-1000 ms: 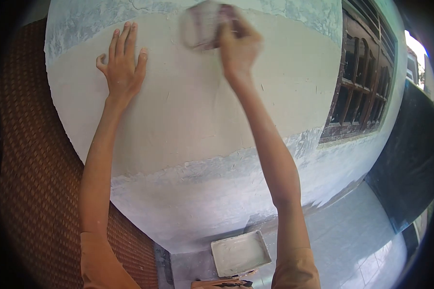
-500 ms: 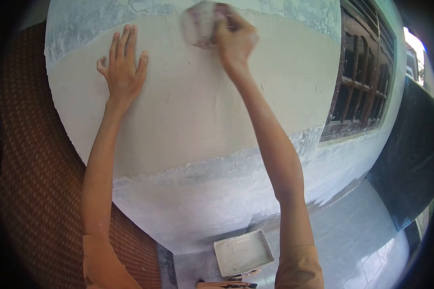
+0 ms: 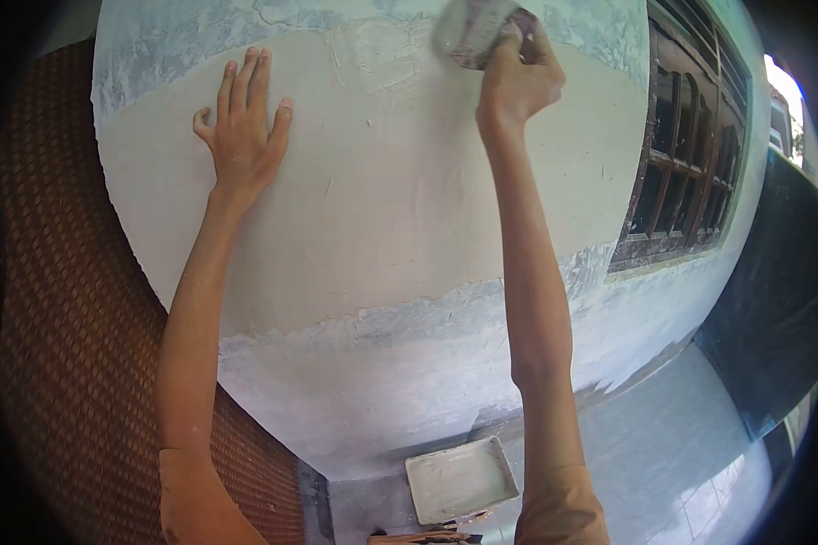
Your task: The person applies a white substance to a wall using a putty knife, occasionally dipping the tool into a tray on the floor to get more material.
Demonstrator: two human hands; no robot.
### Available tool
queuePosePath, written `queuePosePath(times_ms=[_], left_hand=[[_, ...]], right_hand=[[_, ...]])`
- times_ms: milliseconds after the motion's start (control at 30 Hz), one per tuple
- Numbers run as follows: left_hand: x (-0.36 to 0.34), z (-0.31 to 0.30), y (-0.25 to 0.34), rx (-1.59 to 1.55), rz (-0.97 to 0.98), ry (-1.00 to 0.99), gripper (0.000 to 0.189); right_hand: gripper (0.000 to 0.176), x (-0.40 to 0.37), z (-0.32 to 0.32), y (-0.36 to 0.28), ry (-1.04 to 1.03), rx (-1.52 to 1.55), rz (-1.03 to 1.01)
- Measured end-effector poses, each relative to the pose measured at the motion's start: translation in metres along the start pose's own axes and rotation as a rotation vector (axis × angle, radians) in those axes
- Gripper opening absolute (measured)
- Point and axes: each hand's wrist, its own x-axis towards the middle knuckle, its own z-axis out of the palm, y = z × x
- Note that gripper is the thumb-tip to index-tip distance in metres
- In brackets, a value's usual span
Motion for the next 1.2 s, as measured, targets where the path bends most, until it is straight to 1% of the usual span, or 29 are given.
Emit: queuePosePath(times_ms=[67, 100, 133, 200, 267, 333, 400, 467, 500, 533, 600, 667, 700, 733, 800, 833, 867, 933, 1000, 1033, 1067, 1133, 1200], left_hand=[[0.0, -0.002, -0.001, 0.011, -0.004, -0.011, 0.063], [0.001, -0.002, 0.0, 0.025, -0.007, -0.02, 0.063], [0.001, -0.003, 0.001, 0.024, -0.008, -0.013, 0.063], [0.001, -0.005, 0.002, 0.044, -0.022, -0.058, 0.065], [0.002, -0.001, 0.004, 0.036, -0.026, -0.046, 0.065], [0.001, 0.0, 0.005, 0.025, -0.033, -0.036, 0.066], [0.002, 0.0, 0.006, 0.007, -0.027, -0.009, 0.065], [0.001, -0.002, 0.006, 0.025, -0.035, -0.026, 0.065], [0.001, -0.003, 0.005, 0.045, -0.037, -0.048, 0.065], [0.001, -0.004, 0.006, 0.046, -0.032, -0.046, 0.065], [0.002, -0.006, 0.005, 0.036, -0.038, -0.074, 0.066], [0.004, -0.005, 0.004, 0.029, -0.029, -0.053, 0.066], [0.002, -0.004, 0.005, 0.014, -0.024, -0.042, 0.065], [0.001, -0.004, 0.004, 0.011, -0.03, -0.053, 0.065], [0.002, -0.007, 0.003, 0.076, -0.009, -0.077, 0.067], [0.002, -0.006, 0.002, 0.07, -0.008, -0.079, 0.067], [0.002, -0.007, 0.001, 0.07, -0.009, -0.081, 0.067], [0.002, -0.007, 0.001, 0.074, 0.003, -0.087, 0.068], [0.002, -0.006, 0.003, 0.069, -0.014, -0.095, 0.067], [0.001, -0.006, 0.002, 0.07, -0.015, -0.097, 0.067], [0.001, -0.006, 0.002, 0.059, -0.009, -0.086, 0.067], [0.001, -0.005, 0.003, 0.044, -0.01, -0.072, 0.067], [0.002, -0.006, 0.004, 0.05, -0.015, -0.069, 0.067]], right_hand=[[0.036, -0.007, 0.012, 0.012, -0.183, -0.088, 0.049], [0.037, -0.015, 0.027, 0.028, -0.224, -0.126, -0.015], [0.037, -0.026, 0.034, 0.024, -0.335, 0.022, 0.079], [0.035, -0.028, 0.031, 0.009, -0.321, -0.137, 0.059], [0.035, 0.006, 0.006, 0.032, -0.171, -0.283, -0.04], [0.034, 0.014, -0.008, 0.018, -0.032, -0.009, 0.043], [0.035, 0.008, -0.004, 0.012, -0.08, 0.102, 0.076], [0.037, -0.009, 0.018, 0.023, -0.187, 0.01, 0.052], [0.039, -0.018, 0.026, 0.024, -0.283, -0.104, 0.076], [0.04, -0.029, 0.031, 0.012, -0.32, 0.052, 0.191], [0.038, -0.012, 0.017, 0.026, -0.207, -0.262, 0.012], [0.033, 0.007, -0.004, 0.025, -0.08, -0.069, 0.111], [0.03, 0.009, -0.007, 0.021, -0.003, 0.048, 0.074], [0.03, 0.007, -0.005, 0.02, -0.007, 0.039, 0.082], [0.031, -0.001, 0.006, 0.02, -0.082, 0.046, 0.074], [0.034, -0.011, 0.018, 0.019, -0.177, -0.015, 0.025], [0.037, -0.023, 0.026, 0.018, -0.249, -0.068, 0.018], [0.037, -0.02, 0.026, 0.027, -0.234, -0.172, 0.02], [0.033, 0.007, 0.004, 0.035, -0.089, -0.185, 0.003], [0.03, 0.014, -0.004, 0.031, 0.004, -0.033, 0.067], [0.028, 0.02, -0.012, 0.031, 0.039, 0.066, 0.062], [0.03, 0.018, -0.011, 0.027, 0.028, 0.141, 0.059], [0.035, 0.003, 0.006, 0.034, -0.167, -0.014, -0.003]])
